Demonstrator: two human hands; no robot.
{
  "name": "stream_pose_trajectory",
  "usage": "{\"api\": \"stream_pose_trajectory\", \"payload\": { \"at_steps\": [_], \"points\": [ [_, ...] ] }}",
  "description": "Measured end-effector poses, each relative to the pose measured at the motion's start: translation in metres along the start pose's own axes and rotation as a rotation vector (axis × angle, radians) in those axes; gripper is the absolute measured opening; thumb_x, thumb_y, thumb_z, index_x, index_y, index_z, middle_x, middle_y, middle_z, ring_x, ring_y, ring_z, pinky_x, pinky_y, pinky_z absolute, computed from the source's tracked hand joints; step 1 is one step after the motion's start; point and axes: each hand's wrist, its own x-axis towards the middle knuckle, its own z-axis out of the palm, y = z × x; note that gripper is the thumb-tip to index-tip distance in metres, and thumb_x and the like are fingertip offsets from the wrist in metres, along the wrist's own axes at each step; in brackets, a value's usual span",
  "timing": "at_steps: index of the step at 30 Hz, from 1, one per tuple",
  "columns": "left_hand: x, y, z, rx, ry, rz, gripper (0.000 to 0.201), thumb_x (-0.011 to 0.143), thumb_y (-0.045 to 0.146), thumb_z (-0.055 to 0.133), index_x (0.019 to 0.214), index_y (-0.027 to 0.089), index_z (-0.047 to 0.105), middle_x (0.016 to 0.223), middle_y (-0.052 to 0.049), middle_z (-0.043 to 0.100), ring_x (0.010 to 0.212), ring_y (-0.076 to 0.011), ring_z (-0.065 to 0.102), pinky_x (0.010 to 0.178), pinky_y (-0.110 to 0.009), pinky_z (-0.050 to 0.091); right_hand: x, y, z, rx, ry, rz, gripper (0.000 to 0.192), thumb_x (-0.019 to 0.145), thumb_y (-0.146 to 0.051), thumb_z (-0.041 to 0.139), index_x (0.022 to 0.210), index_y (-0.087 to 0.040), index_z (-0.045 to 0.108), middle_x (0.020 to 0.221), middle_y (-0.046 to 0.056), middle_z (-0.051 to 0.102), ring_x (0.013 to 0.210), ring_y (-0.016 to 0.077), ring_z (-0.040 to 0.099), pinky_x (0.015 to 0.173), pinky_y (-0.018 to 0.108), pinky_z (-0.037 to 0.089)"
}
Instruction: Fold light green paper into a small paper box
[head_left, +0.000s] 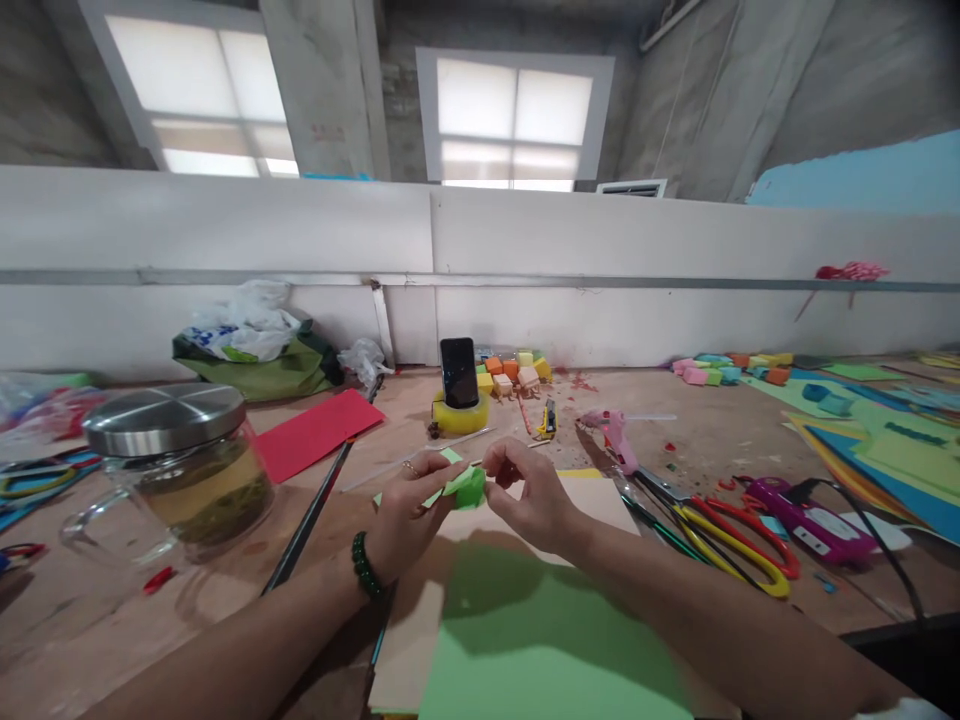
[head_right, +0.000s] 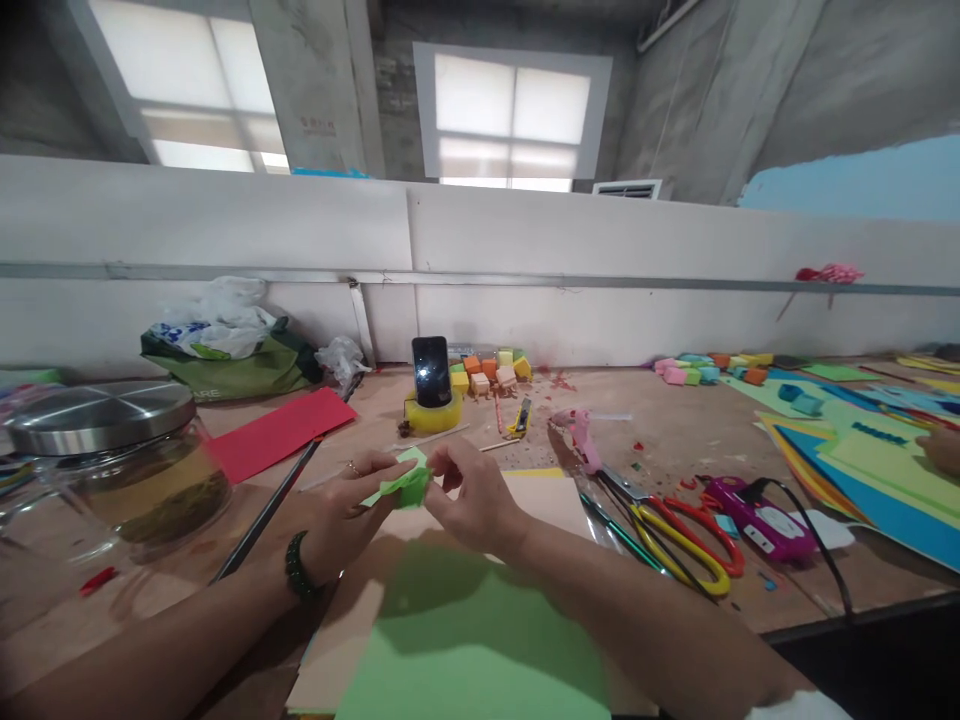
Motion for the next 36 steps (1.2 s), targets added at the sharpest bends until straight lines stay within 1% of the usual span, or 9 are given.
{"api": "stream_pose_trajectory", "payload": {
  "at_steps": [3,6,11,19,22,28,32,34,36],
  "points": [
    [0.0,0.001,-0.001,0.022,-0.014,0.073,0.028,0.088,0.017,0.054,0.11,0.025,0.07,0.09,-0.005,0.066,0.081,-0.0158,0.064,0.068,-0.024,0.053,0.0,-0.002,-0.001,-0.043,-0.017,-0.034,0.007,0.072,-0.018,0.056,0.07,-0.02,0.05,0.067,-0.002,0.051,0.059,0.0106,0.048,0.054,0.022,0.042],
    [0.0,0.002,-0.001,0.044,-0.022,0.089,0.03,0.088,0.014,0.054,0.111,0.025,0.069,0.088,-0.005,0.065,0.08,-0.0154,0.064,0.068,-0.023,0.053,-0.001,-0.002,0.0,-0.087,-0.005,-0.057,0.009,0.071,-0.015,0.058,0.069,-0.02,0.051,0.069,-0.001,0.052,0.06,0.0112,0.05,0.053,0.022,0.042],
    [0.001,0.002,0.002,0.049,-0.076,0.035,0.026,0.089,0.017,0.052,0.104,0.024,0.072,0.083,-0.005,0.065,0.078,-0.0166,0.063,0.067,-0.025,0.053,-0.002,0.003,0.001,-0.145,-0.018,-0.124,0.009,0.074,-0.012,0.057,0.072,-0.02,0.061,0.072,0.001,0.056,0.062,0.0123,0.054,0.056,0.023,0.045],
    [0.003,0.008,0.006,0.011,-0.147,-0.053,0.023,0.078,0.009,0.051,0.079,0.02,0.071,0.075,-0.004,0.063,0.073,-0.0159,0.06,0.062,-0.023,0.051,-0.003,0.01,0.002,-0.252,-0.012,-0.092,0.014,0.073,-0.01,0.061,0.071,-0.022,0.069,0.072,0.001,0.058,0.063,0.0123,0.056,0.055,0.022,0.042],
    [0.003,0.013,0.006,0.035,-0.16,-0.084,0.02,0.073,0.008,0.053,0.075,0.02,0.069,0.076,-0.003,0.064,0.074,-0.0159,0.06,0.067,-0.024,0.051,-0.003,0.012,0.004,-0.262,-0.018,-0.081,0.014,0.072,-0.009,0.062,0.071,-0.022,0.069,0.073,0.001,0.058,0.063,0.0123,0.056,0.055,0.022,0.042],
    [0.001,0.007,0.008,0.043,-0.106,-0.059,0.021,0.078,0.009,0.053,0.07,0.02,0.069,0.069,-0.001,0.062,0.067,-0.0132,0.06,0.058,-0.021,0.048,-0.004,0.012,0.01,-0.171,-0.017,-0.192,0.013,0.078,-0.012,0.059,0.073,-0.021,0.066,0.074,0.002,0.057,0.066,0.0137,0.057,0.062,0.026,0.048],
    [0.002,0.004,0.005,0.0,-0.024,-0.005,0.022,0.082,0.009,0.055,0.083,0.022,0.073,0.077,-0.002,0.064,0.073,-0.0137,0.062,0.064,-0.022,0.051,-0.004,0.007,0.004,-0.016,-0.028,-0.267,0.011,0.082,-0.018,0.058,0.09,-0.021,0.064,0.083,0.004,0.06,0.073,0.0148,0.059,0.068,0.028,0.051],
    [0.003,0.004,0.002,-0.028,0.015,0.017,0.022,0.083,0.011,0.057,0.092,0.023,0.073,0.082,-0.002,0.065,0.076,-0.0139,0.063,0.067,-0.022,0.052,-0.003,0.006,0.0,0.056,-0.029,-0.243,0.018,0.082,-0.02,0.058,0.1,-0.02,0.061,0.088,0.005,0.061,0.076,0.0152,0.059,0.07,0.029,0.052],
    [0.003,0.004,-0.001,-0.058,0.05,0.037,0.023,0.084,0.012,0.059,0.097,0.024,0.073,0.086,-0.003,0.066,0.078,-0.0143,0.064,0.069,-0.023,0.053,-0.002,0.009,-0.003,0.112,-0.031,-0.158,0.022,0.083,-0.022,0.058,0.105,-0.02,0.06,0.094,0.007,0.061,0.077,0.0153,0.06,0.07,0.029,0.053]
  ]
}}
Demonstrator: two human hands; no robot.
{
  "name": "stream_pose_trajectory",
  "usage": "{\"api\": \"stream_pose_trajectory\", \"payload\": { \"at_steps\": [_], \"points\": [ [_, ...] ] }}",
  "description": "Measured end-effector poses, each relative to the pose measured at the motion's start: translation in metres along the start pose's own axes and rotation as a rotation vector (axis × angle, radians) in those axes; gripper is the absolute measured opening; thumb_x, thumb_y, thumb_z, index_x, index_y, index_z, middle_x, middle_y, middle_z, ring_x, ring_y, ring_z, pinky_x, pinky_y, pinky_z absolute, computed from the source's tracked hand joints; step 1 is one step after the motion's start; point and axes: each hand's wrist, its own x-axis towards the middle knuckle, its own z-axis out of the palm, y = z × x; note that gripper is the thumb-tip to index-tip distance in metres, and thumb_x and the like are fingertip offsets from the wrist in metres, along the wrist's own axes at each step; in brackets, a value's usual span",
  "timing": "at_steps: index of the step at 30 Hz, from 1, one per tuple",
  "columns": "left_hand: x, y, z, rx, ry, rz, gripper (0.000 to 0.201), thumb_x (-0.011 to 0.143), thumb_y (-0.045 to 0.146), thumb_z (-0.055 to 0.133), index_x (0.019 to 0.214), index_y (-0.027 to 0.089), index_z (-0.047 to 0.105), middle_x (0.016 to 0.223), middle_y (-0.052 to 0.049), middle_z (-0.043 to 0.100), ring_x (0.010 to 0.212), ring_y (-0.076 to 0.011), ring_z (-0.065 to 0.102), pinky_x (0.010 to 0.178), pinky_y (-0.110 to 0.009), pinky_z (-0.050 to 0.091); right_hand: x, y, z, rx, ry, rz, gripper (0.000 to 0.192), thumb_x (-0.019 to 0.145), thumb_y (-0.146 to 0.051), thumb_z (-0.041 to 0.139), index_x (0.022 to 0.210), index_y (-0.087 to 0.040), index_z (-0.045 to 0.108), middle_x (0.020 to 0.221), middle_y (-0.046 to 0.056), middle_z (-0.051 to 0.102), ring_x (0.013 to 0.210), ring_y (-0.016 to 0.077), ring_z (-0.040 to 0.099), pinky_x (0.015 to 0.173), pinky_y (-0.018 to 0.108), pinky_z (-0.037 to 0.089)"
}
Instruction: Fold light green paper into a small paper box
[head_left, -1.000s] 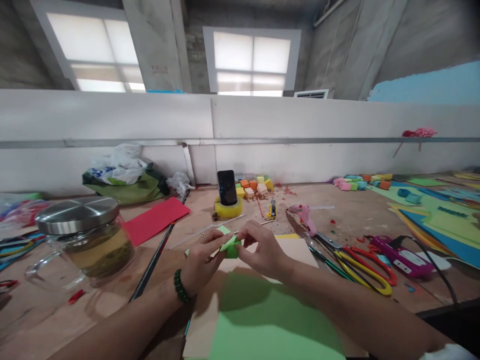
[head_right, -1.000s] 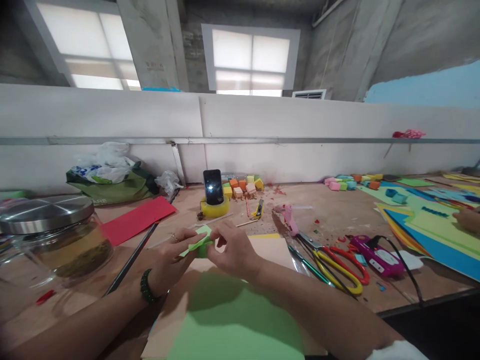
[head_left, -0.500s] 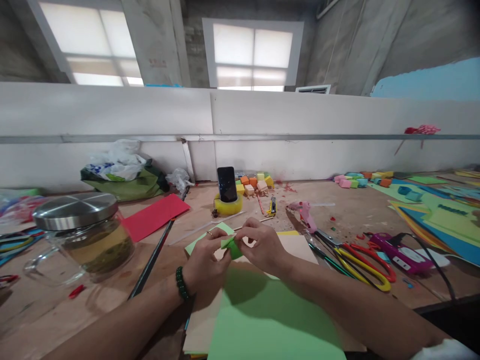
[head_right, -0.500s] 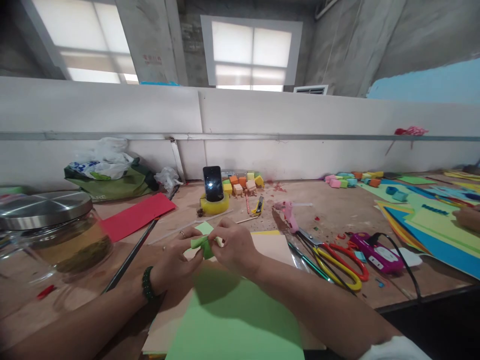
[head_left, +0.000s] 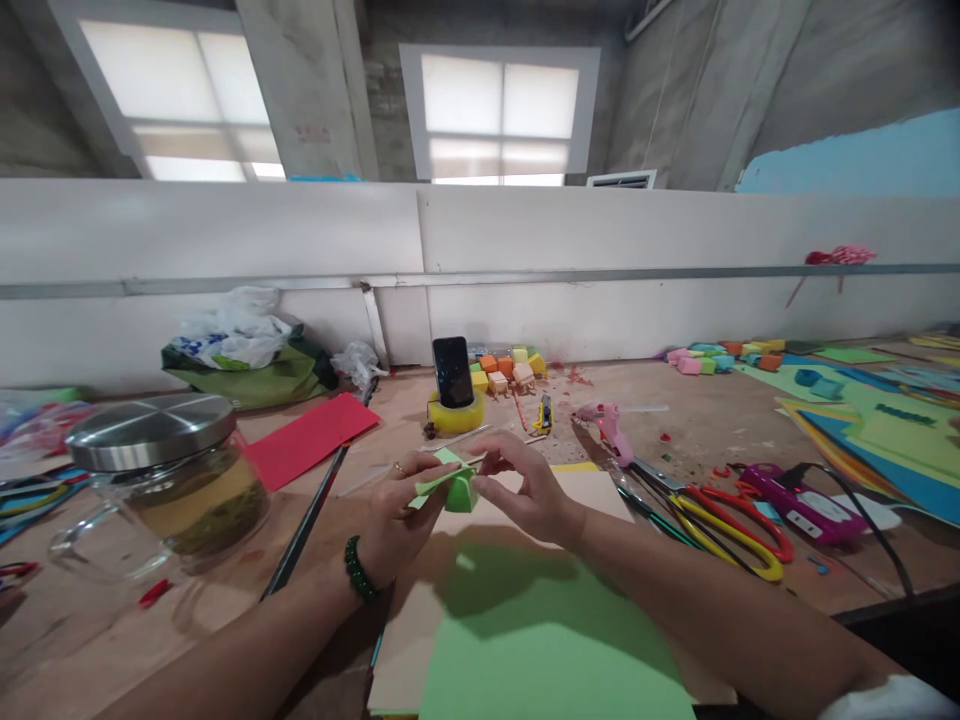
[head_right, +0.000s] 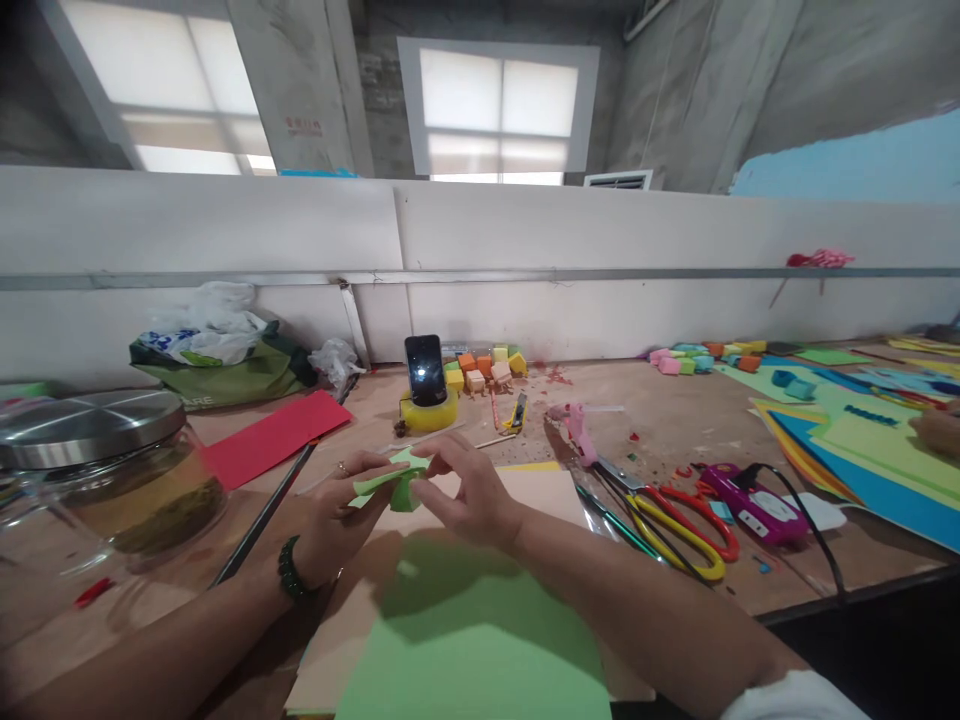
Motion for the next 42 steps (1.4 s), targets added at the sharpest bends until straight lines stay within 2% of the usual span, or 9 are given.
{"api": "stream_pose_trajectory", "payload": {
  "at_steps": [3,5,10,15,20,25,31,37,42],
  "points": [
    [0.001,0.0,-0.003,-0.013,0.021,0.004,0.022,0.085,0.014,0.059,0.099,0.023,0.073,0.088,-0.004,0.068,0.081,-0.0157,0.065,0.07,-0.025,0.055,0.003,0.008,-0.002,0.087,-0.019,0.136,0.02,0.083,-0.029,0.062,0.101,-0.02,0.064,0.097,0.007,0.062,0.079,0.0149,0.062,0.068,0.028,0.053],
    [0.001,0.001,-0.003,0.002,0.026,-0.01,0.022,0.084,0.014,0.058,0.097,0.023,0.074,0.088,-0.004,0.068,0.08,-0.016,0.066,0.069,-0.024,0.055,0.005,0.014,0.0,0.157,-0.036,0.163,0.018,0.082,-0.033,0.064,0.093,-0.02,0.067,0.091,0.005,0.065,0.078,0.0148,0.062,0.067,0.027,0.053],
    [0.0,0.005,-0.002,0.016,0.019,-0.045,0.025,0.081,0.013,0.057,0.097,0.022,0.074,0.087,-0.005,0.068,0.079,-0.0163,0.066,0.069,-0.025,0.056,0.007,0.02,0.003,0.242,-0.017,0.123,0.019,0.082,-0.037,0.066,0.083,-0.019,0.07,0.077,0.003,0.066,0.072,0.0146,0.061,0.067,0.028,0.051],
    [0.002,0.004,-0.001,0.011,-0.011,-0.083,0.021,0.081,0.013,0.057,0.092,0.02,0.074,0.085,-0.005,0.069,0.08,-0.0166,0.065,0.072,-0.025,0.054,0.005,0.015,0.001,0.149,0.049,0.069,0.02,0.083,-0.037,0.065,0.077,-0.019,0.065,0.081,0.005,0.063,0.077,0.016,0.059,0.067,0.028,0.05],
    [0.004,0.003,0.004,0.028,-0.114,-0.251,0.019,0.08,0.018,0.055,0.07,0.018,0.071,0.072,-0.003,0.066,0.071,-0.0162,0.06,0.063,-0.024,0.048,0.003,0.005,0.001,-0.147,0.0,0.008,0.022,0.077,-0.036,0.069,0.089,-0.018,0.062,0.083,0.004,0.061,0.073,0.0154,0.054,0.063,0.027,0.046],
    [0.001,0.002,0.012,-0.04,-0.293,-0.475,0.018,0.073,0.015,0.052,0.059,0.015,0.063,0.06,0.001,0.059,0.06,-0.0125,0.052,0.057,-0.022,0.041,0.001,0.007,0.004,-0.295,-0.09,0.221,0.003,0.075,-0.016,0.06,0.074,-0.019,0.059,0.068,-0.001,0.06,0.057,0.0103,0.051,0.055,0.022,0.04],
    [0.001,0.0,0.018,-0.256,-0.341,-0.784,0.009,0.063,0.015,0.054,0.054,0.014,0.056,0.051,0.004,0.051,0.05,-0.0102,0.048,0.048,-0.019,0.038,0.004,0.013,-0.002,-0.298,-0.155,0.34,0.006,0.068,-0.012,0.055,0.07,-0.018,0.055,0.061,-0.003,0.057,0.052,0.0092,0.048,0.051,0.02,0.037],
    [0.005,0.001,0.017,-0.296,-0.362,-0.864,0.01,0.055,0.008,0.048,0.048,0.015,0.051,0.047,0.005,0.043,0.046,-0.0075,0.04,0.045,-0.018,0.03,0.006,0.013,-0.009,-0.167,-0.229,0.385,0.007,0.067,-0.019,0.052,0.071,-0.018,0.058,0.063,-0.002,0.058,0.055,0.0104,0.049,0.052,0.022,0.039],
    [0.005,0.001,0.017,-0.302,-0.34,-0.893,0.01,0.052,0.009,0.048,0.044,0.015,0.049,0.046,0.007,0.038,0.045,-0.0063,0.033,0.042,-0.018,0.024,0.008,0.02,-0.011,-0.067,-0.258,0.507,0.015,0.065,-0.023,0.052,0.074,-0.017,0.063,0.062,-0.001,0.059,0.056,0.0115,0.05,0.053,0.024,0.041]
  ]
}}
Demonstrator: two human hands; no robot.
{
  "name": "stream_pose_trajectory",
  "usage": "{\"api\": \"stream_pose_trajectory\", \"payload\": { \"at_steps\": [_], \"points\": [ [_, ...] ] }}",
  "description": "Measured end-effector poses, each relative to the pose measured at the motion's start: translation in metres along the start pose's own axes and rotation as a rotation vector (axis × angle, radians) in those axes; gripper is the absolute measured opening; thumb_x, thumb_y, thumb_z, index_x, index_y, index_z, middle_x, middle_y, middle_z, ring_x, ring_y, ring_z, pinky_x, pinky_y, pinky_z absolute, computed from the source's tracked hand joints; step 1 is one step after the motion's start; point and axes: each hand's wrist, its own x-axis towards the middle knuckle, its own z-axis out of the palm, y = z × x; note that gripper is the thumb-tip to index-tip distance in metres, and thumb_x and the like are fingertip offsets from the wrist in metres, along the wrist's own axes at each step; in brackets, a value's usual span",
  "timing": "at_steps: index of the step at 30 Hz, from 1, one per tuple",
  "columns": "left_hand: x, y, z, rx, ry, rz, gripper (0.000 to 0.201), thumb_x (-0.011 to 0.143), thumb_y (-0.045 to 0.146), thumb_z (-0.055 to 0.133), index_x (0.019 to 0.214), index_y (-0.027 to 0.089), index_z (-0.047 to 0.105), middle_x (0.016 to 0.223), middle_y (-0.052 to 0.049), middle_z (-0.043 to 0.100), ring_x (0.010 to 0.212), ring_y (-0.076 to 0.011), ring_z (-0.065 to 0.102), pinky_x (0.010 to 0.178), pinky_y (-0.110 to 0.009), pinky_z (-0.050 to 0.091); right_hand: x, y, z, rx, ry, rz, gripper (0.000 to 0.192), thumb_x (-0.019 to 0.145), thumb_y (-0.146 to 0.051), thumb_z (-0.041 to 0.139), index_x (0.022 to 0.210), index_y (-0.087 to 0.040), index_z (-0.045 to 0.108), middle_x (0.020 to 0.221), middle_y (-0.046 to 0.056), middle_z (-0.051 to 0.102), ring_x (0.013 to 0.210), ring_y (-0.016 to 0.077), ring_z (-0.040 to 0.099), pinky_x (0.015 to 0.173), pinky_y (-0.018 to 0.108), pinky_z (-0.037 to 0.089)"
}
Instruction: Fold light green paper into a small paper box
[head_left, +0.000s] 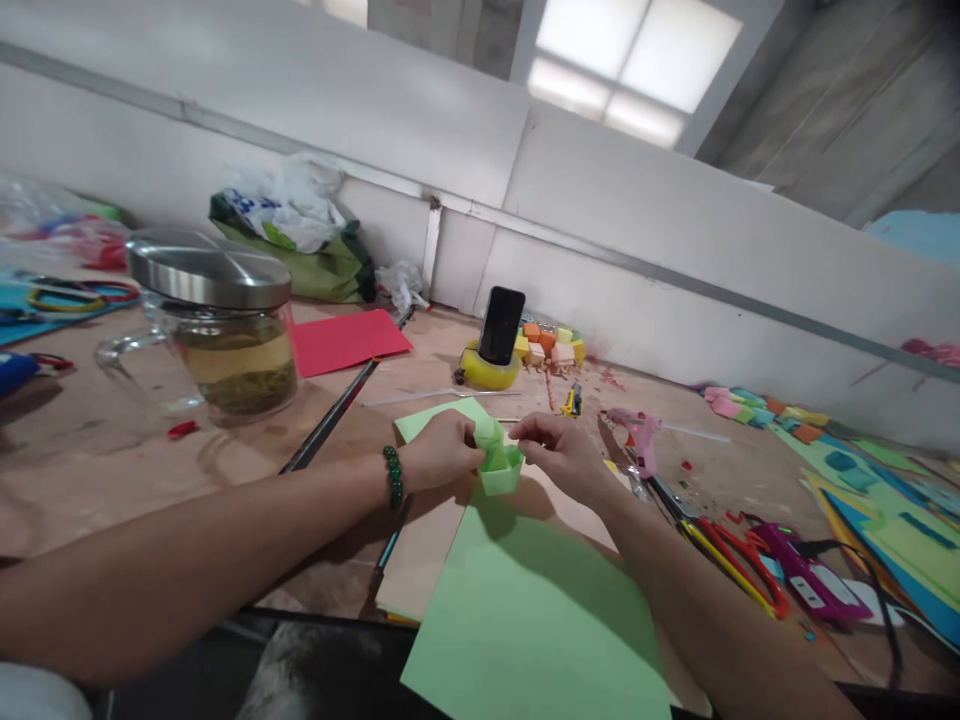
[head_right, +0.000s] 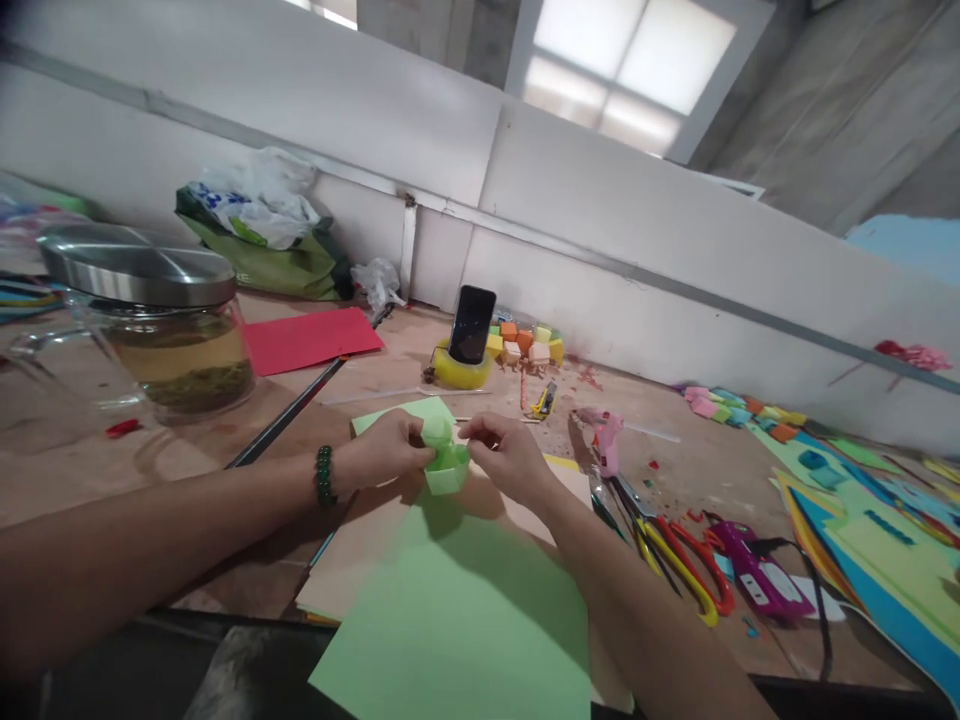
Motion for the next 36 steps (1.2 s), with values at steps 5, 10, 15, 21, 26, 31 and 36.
{"api": "stream_pose_trajectory", "payload": {
  "at_steps": [5,10,15,21,26,31,36],
  "points": [
    [-0.001,0.0,-0.001,0.008,0.013,-0.009,0.011,0.051,0.011,0.048,0.041,0.016,0.046,0.043,0.008,0.033,0.045,-0.0062,0.03,0.041,-0.019,0.019,-0.001,-0.003,-0.001,0.008,-0.026,0.014,0.017,0.069,-0.028,0.053,0.072,-0.017,0.066,0.066,0.001,0.061,0.06,0.0124,0.052,0.055,0.024,0.043],
    [-0.004,0.005,0.001,0.012,0.012,-0.005,0.009,0.052,0.014,0.048,0.043,0.015,0.048,0.044,0.007,0.036,0.046,-0.007,0.032,0.042,-0.019,0.022,-0.006,-0.014,0.003,-0.072,-0.05,-0.023,0.015,0.071,-0.032,0.061,0.073,-0.017,0.064,0.068,0.002,0.062,0.064,0.0138,0.055,0.056,0.023,0.044],
    [-0.005,0.004,0.001,0.03,0.009,0.02,0.009,0.05,0.013,0.047,0.042,0.016,0.045,0.043,0.007,0.032,0.046,-0.0068,0.029,0.041,-0.019,0.02,-0.006,-0.013,0.007,-0.11,-0.078,0.014,0.01,0.069,-0.025,0.059,0.064,-0.017,0.061,0.06,0.001,0.06,0.057,0.0121,0.051,0.052,0.023,0.041],
    [-0.001,-0.004,-0.001,0.057,0.013,0.036,0.008,0.05,0.013,0.046,0.043,0.016,0.045,0.045,0.006,0.034,0.046,-0.0073,0.031,0.042,-0.02,0.021,-0.001,-0.008,0.001,-0.041,-0.087,0.044,0.013,0.068,-0.027,0.057,0.061,-0.017,0.057,0.056,-0.002,0.055,0.053,0.0104,0.047,0.05,0.022,0.039],
    [0.002,-0.006,-0.004,0.075,0.018,0.052,0.005,0.049,0.015,0.044,0.045,0.016,0.047,0.047,0.006,0.034,0.048,-0.0079,0.031,0.042,-0.019,0.022,-0.001,-0.002,-0.003,-0.061,-0.037,-0.068,0.007,0.066,-0.021,0.056,0.068,-0.019,0.051,0.062,-0.003,0.053,0.055,0.0094,0.048,0.049,0.02,0.04],
    [0.002,-0.007,-0.003,0.082,-0.028,0.077,0.004,0.049,0.017,0.043,0.046,0.016,0.045,0.047,0.006,0.033,0.048,-0.0083,0.031,0.042,-0.019,0.024,-0.006,-0.006,-0.007,-0.303,-0.075,-0.441,0.011,0.073,-0.012,0.049,0.069,-0.019,0.056,0.062,-0.002,0.053,0.056,0.0096,0.047,0.054,0.021,0.041],
    [0.0,-0.007,-0.002,0.097,-0.077,0.13,0.006,0.051,0.015,0.045,0.046,0.016,0.047,0.046,0.006,0.035,0.047,-0.0081,0.032,0.042,-0.019,0.024,-0.007,-0.014,-0.012,-0.39,-0.244,-0.498,0.023,0.077,-0.009,0.051,0.079,-0.02,0.07,0.076,0.004,0.065,0.067,0.013,0.059,0.059,0.023,0.047]
  ]
}}
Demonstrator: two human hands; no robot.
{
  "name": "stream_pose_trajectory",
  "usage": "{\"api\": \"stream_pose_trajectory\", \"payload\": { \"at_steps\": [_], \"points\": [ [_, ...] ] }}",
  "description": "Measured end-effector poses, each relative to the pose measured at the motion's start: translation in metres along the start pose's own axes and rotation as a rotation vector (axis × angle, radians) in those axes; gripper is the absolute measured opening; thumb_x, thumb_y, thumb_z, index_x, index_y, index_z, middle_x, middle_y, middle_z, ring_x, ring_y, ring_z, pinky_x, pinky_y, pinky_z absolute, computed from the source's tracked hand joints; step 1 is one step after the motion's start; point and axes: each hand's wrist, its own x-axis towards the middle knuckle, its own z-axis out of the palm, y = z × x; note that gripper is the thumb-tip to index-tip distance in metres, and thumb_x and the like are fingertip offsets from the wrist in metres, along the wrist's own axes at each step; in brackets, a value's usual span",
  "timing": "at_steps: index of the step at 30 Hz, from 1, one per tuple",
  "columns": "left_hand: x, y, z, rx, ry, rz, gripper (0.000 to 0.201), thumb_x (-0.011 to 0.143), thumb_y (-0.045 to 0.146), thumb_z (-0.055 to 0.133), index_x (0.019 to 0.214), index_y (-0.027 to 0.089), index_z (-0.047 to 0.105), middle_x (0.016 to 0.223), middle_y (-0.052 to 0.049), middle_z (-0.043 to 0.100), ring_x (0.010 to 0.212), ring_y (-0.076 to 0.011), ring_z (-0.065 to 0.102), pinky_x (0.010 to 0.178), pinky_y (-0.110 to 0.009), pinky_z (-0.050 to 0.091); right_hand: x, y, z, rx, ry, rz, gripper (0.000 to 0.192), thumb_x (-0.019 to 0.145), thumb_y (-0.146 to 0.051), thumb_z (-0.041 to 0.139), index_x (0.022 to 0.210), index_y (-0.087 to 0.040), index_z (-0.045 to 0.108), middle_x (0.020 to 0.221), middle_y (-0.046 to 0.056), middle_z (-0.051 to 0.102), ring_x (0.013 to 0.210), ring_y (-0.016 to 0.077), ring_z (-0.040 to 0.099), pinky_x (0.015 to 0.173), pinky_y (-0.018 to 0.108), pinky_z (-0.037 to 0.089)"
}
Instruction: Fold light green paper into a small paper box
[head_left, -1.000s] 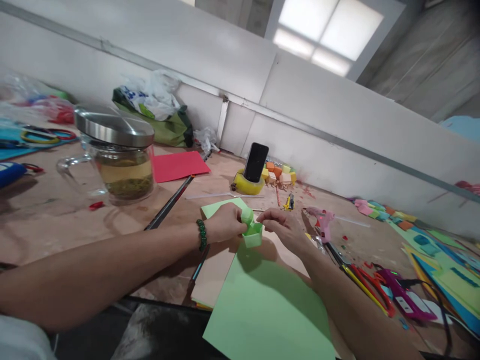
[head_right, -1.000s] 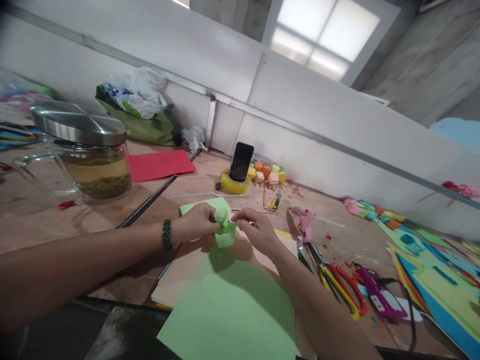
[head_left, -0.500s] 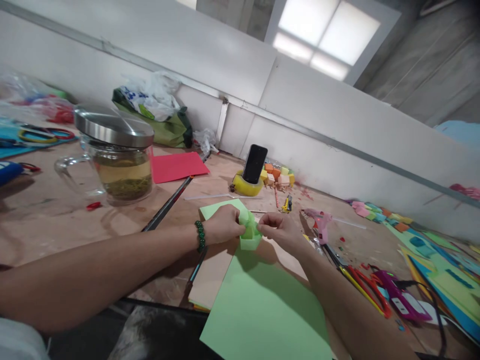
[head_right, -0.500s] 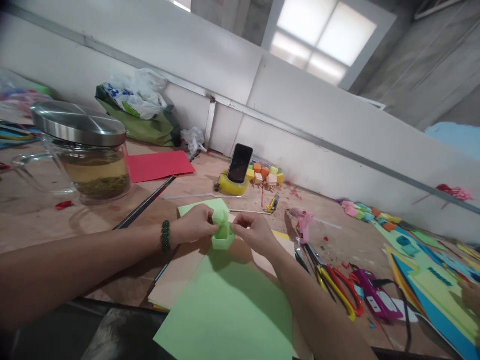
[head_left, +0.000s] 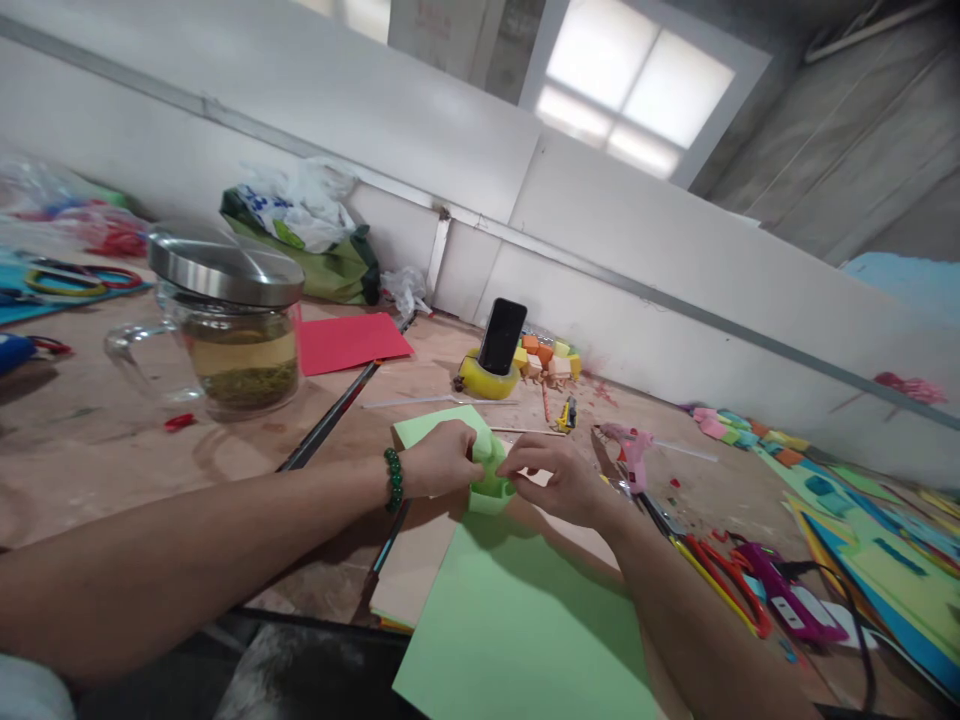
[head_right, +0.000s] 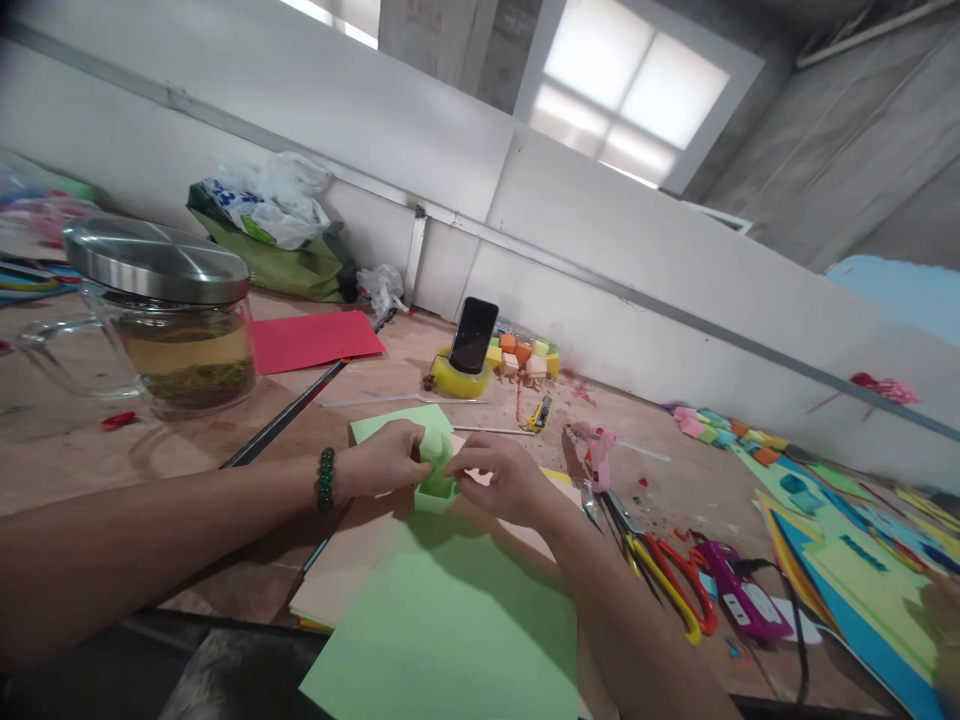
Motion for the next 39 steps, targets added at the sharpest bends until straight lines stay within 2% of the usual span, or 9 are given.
{"api": "stream_pose_trajectory", "payload": {
  "at_steps": [3,7,9,13,19,24,30,34,39],
  "points": [
    [-0.001,-0.001,0.0,0.012,-0.011,0.019,0.009,0.052,0.013,0.048,0.044,0.016,0.046,0.044,0.006,0.037,0.046,-0.008,0.032,0.042,-0.019,0.024,-0.001,0.0,-0.002,0.017,-0.069,0.047,0.022,0.077,-0.01,0.054,0.082,-0.021,0.073,0.076,0.004,0.068,0.066,0.0128,0.06,0.057,0.022,0.047],
    [-0.001,-0.001,0.0,0.024,-0.012,0.036,0.01,0.054,0.009,0.05,0.046,0.015,0.05,0.045,0.006,0.041,0.046,-0.0083,0.035,0.043,-0.02,0.026,-0.004,0.001,-0.002,-0.074,-0.063,0.04,0.02,0.079,-0.012,0.057,0.086,-0.021,0.073,0.069,0.002,0.066,0.059,0.0121,0.058,0.057,0.022,0.046],
    [-0.002,-0.001,0.0,0.076,0.007,0.066,0.012,0.055,0.007,0.049,0.046,0.015,0.049,0.046,0.006,0.039,0.046,-0.0082,0.034,0.044,-0.02,0.025,-0.005,0.001,-0.003,-0.144,-0.062,0.029,0.018,0.08,-0.014,0.057,0.085,-0.021,0.072,0.067,0.002,0.065,0.06,0.0127,0.057,0.058,0.023,0.045],
    [-0.003,0.001,0.0,0.201,0.019,0.141,0.015,0.058,0.006,0.048,0.046,0.016,0.047,0.046,0.007,0.034,0.046,-0.0079,0.033,0.045,-0.02,0.023,-0.004,-0.002,-0.004,-0.224,-0.078,0.035,0.013,0.078,-0.014,0.059,0.085,-0.019,0.069,0.078,0.005,0.067,0.066,0.0143,0.059,0.06,0.024,0.045],
    [-0.005,0.005,0.0,0.257,0.01,0.187,0.016,0.06,0.004,0.047,0.048,0.015,0.049,0.048,0.006,0.038,0.049,-0.0086,0.035,0.048,-0.022,0.023,-0.003,-0.006,-0.005,-0.113,-0.168,0.002,0.024,0.08,-0.008,0.054,0.091,-0.022,0.071,0.077,0.003,0.069,0.066,0.0133,0.061,0.059,0.022,0.044],
    [-0.007,0.01,0.0,0.357,0.009,0.23,0.019,0.061,0.003,0.049,0.048,0.016,0.047,0.054,0.004,0.041,0.054,-0.0106,0.038,0.052,-0.023,0.025,-0.004,-0.003,-0.003,-0.099,-0.153,0.022,0.02,0.083,-0.012,0.056,0.084,-0.022,0.073,0.07,0.002,0.071,0.058,0.0123,0.06,0.057,0.022,0.042],
    [-0.005,0.008,0.0,0.406,0.029,0.193,0.016,0.062,0.004,0.049,0.052,0.017,0.048,0.058,0.003,0.044,0.056,-0.0117,0.041,0.053,-0.024,0.027,-0.005,-0.004,-0.004,-0.09,-0.125,0.06,0.014,0.08,-0.014,0.062,0.083,-0.022,0.073,0.069,0.001,0.07,0.058,0.0127,0.061,0.057,0.022,0.042],
    [-0.007,0.01,0.0,0.399,0.002,0.236,0.02,0.064,0.005,0.051,0.049,0.017,0.047,0.055,0.004,0.042,0.056,-0.0111,0.039,0.054,-0.024,0.027,-0.005,-0.007,-0.005,-0.143,-0.131,0.075,0.013,0.078,-0.012,0.065,0.084,-0.019,0.072,0.066,0.001,0.07,0.056,0.0135,0.061,0.056,0.022,0.041],
    [-0.01,0.013,0.0,0.365,-0.05,0.259,0.019,0.068,0.008,0.05,0.05,0.016,0.049,0.057,0.004,0.045,0.058,-0.011,0.042,0.055,-0.023,0.029,-0.004,-0.011,-0.006,-0.198,-0.174,0.062,0.007,0.079,-0.014,0.066,0.08,-0.019,0.072,0.068,0.003,0.07,0.06,0.0145,0.062,0.057,0.022,0.041]
  ]
}}
